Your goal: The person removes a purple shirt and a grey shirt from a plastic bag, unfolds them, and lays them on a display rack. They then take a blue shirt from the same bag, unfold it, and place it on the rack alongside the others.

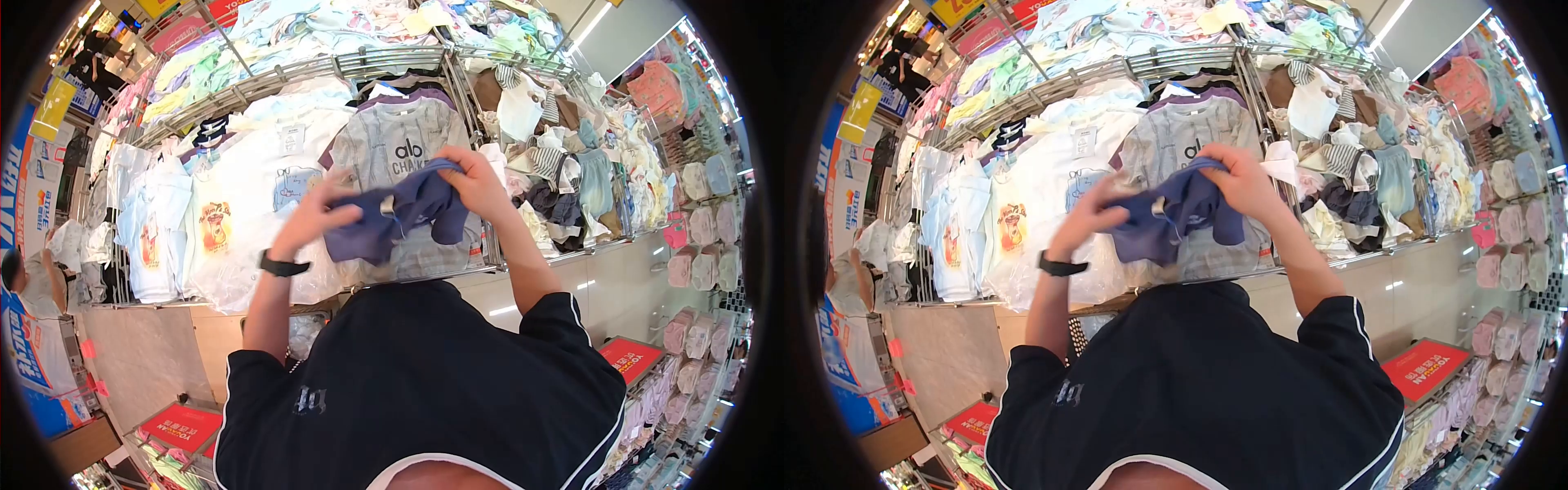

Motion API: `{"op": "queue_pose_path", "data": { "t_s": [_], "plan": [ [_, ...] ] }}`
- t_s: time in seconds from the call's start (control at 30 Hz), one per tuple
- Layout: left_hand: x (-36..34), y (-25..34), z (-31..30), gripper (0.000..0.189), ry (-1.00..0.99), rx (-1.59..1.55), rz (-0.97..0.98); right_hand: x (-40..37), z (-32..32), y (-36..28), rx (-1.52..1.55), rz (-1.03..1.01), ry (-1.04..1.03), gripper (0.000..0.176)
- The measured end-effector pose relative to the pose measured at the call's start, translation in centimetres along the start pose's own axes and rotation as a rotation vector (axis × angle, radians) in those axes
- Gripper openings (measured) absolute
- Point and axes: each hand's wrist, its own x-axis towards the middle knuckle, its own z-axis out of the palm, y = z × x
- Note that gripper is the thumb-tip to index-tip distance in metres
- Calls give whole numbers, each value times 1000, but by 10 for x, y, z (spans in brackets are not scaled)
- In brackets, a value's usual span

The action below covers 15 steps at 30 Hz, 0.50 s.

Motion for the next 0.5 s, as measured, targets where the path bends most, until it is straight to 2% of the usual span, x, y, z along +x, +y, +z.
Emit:
{"op": "queue_pose_path", "data": {
  "t_s": [0.03, 0.1, 0.13, 0.23, 0.27, 0.3, 0.4, 0.5],
  "plan": [
    [6, -20, 19, 38, -19, 174, -48, 0, 4, 0, -2, -5, -20, 8],
    [18, -50, 45, 33, -123, 161, -118, -1, 8, 0, -13, -13, -58, 7],
    [18, -50, 50, 22, -110, 228, -152, -2, 8, 1, 16, 15, -62, 6],
    [8, -49, 52, 25, 11, 34, 45, -11, -3, 9, 34, 90, 17, 8],
    [11, -60, 46, 25, 69, 19, 73, -15, -3, 14, 95, 149, 86, 12],
    [12, -65, 44, 25, 117, 14, 67, -19, -4, 23, 21, 138, 112, 13],
    [11, -33, 41, 26, 248, 57, 75, -25, -4, 41, -187, 106, 193, 15],
    [10, -14, 44, 25, 284, 136, 102, -29, 4, 41, -306, 100, 296, 15]
  ]
}}
